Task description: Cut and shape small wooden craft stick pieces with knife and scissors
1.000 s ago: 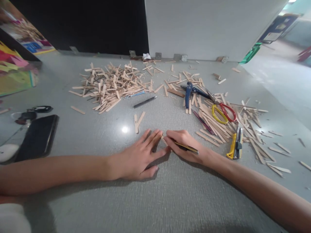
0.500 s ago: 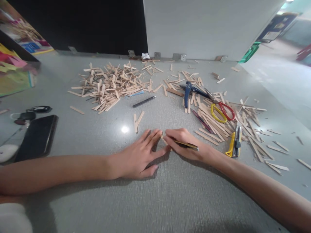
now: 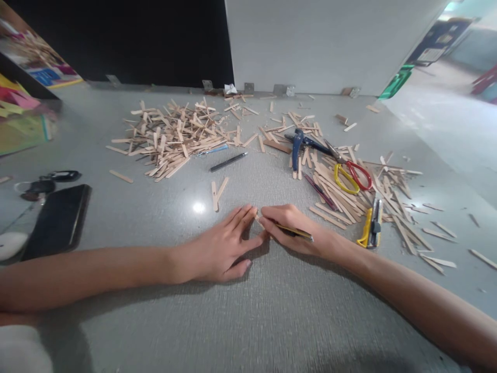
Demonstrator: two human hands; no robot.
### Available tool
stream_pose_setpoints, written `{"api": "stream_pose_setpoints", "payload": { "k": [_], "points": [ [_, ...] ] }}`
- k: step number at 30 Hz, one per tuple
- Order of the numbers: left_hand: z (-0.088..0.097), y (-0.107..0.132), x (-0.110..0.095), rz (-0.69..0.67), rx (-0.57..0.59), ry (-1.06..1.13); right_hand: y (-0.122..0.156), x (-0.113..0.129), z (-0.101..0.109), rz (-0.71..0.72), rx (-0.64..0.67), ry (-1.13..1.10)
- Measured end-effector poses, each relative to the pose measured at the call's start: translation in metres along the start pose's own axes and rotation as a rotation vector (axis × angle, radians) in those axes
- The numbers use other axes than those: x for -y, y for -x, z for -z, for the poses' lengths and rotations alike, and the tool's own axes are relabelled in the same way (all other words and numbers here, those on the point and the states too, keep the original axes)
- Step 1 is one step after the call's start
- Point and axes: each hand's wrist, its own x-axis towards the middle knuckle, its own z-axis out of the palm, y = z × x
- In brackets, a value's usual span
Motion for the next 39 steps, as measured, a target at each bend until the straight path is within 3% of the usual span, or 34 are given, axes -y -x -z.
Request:
{"api": "stream_pose_setpoints", "payload": {
  "k": [11, 34, 39],
  "points": [
    [0.007, -0.002, -0.002, 0.014, 0.072, -0.04, 0.004, -0.001, -0.001, 0.066, 0.011, 0.018],
    [0.0, 0.001, 0.001, 0.008, -0.003, -0.033, 0.011, -0.015, -0.01, 0.204, 0.021, 0.058],
    [0.001, 0.001, 0.0, 0.003, 0.014, -0.036, 0.012, -0.014, -0.014, 0.051, -0.084, 0.034]
  ]
}}
